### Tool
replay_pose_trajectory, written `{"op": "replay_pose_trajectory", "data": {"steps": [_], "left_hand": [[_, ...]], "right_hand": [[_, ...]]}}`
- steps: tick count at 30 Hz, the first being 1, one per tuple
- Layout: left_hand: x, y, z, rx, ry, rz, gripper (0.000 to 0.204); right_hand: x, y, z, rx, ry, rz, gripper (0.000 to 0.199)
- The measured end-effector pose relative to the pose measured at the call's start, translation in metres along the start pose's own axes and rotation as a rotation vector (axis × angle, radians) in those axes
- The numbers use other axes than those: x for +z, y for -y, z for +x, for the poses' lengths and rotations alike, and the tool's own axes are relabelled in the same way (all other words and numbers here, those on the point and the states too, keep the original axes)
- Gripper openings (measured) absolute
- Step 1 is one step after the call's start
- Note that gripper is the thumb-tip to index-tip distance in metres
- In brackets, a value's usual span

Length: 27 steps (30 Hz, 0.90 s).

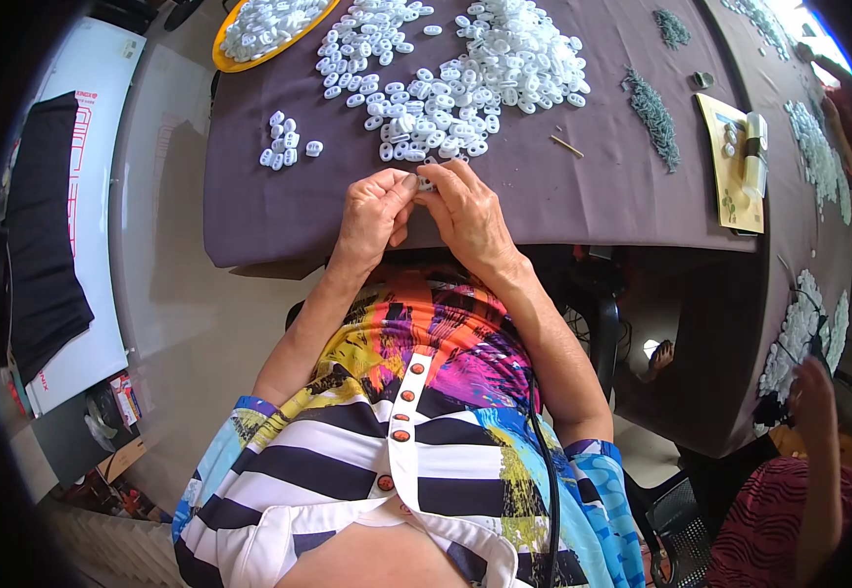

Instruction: The person assembles plastic cord locks by hand, picking up plastic components, inserting metal pins into them, fitting the pieces together, and placing the assembled cord locks onto the table.

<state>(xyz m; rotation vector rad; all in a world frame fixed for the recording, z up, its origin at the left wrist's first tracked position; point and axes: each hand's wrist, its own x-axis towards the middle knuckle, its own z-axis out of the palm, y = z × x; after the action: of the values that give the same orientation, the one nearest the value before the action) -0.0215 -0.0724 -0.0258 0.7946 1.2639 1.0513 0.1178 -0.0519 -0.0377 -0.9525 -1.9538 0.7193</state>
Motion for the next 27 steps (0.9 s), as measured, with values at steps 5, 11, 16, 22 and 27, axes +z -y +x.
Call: {"op": "replay_pose_trajectory", "data": {"steps": [5,11,16,22,27], "left_hand": [[-0.004,-0.002,-0.002,0.027,0.042,0.043,0.024],[-0.004,-0.001,-0.003,0.012,0.015,0.009,0.024],[-0.004,-0.002,-0.002,0.009,-0.003,-0.044,0.024],[-0.005,-0.002,-0.001,0.012,0.008,-0.079,0.025],[-0.005,0.000,0.000,0.014,0.005,-0.048,0.025]], "right_hand": [[-0.001,0.000,-0.001,0.001,0.029,0.023,0.025],[0.001,0.002,-0.001,0.010,-0.035,0.055,0.026],[-0.001,0.003,-0.001,0.031,-0.015,0.039,0.028],[0.000,0.006,-0.003,0.116,-0.035,0.110,0.028],[-0.001,0.012,-0.006,0.435,-0.034,0.445,0.028]]}}
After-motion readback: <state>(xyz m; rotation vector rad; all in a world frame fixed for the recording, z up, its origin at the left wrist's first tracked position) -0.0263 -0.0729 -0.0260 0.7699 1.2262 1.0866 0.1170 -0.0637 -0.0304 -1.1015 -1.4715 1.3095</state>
